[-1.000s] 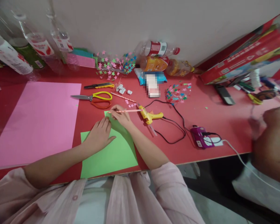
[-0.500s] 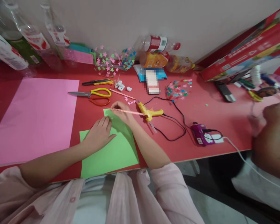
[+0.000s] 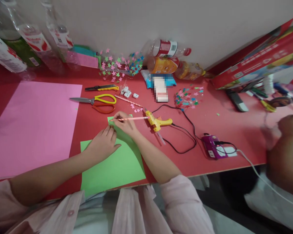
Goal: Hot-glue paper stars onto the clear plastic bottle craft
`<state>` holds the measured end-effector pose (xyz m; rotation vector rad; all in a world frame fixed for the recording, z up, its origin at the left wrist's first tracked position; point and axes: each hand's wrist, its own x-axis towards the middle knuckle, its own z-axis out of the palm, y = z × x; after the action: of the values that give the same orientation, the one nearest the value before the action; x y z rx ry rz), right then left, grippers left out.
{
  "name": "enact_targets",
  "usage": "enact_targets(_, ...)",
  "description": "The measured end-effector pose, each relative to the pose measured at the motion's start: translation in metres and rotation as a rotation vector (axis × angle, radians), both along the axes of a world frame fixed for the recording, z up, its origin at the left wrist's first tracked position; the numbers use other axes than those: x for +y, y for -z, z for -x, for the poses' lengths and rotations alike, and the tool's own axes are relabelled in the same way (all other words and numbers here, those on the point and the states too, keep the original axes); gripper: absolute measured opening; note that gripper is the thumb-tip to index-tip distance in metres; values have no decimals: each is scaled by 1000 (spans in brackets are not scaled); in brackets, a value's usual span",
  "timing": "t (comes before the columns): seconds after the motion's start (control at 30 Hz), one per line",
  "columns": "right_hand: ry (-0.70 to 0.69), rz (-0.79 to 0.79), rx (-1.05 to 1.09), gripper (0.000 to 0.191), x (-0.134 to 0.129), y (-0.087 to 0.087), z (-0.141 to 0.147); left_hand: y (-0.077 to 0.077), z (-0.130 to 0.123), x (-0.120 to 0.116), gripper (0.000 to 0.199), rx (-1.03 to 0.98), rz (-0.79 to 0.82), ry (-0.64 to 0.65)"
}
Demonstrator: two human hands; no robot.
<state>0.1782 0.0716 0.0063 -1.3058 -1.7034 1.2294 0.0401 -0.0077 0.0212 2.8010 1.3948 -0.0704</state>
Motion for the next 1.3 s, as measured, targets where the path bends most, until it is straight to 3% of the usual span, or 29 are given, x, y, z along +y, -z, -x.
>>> enact_targets(0.23,-58,-37,19,7,1,1,-4,12,4,7,32,-61,-192,42)
enact_targets(0.43,-77,-45,66,15,2,6,-4,23,5,4,31,-80,-278,50)
enact_targets(0.57,-57,-74,116,16,3,7,-5,19,-2,1,31,8,-268,53)
enact_targets(0.73,-142,-117,70,12,1,-3,-10,6,-14,-6,39,157,-180,-31)
enact_targets(0.93,-53,-120,47,9,3,-1,-7,-2,-10,-4,39,148,-137,-19)
enact_targets(1.3,-30,-122,-25,11,1,-2,-5,3,-10,-4,34,140,-289,43)
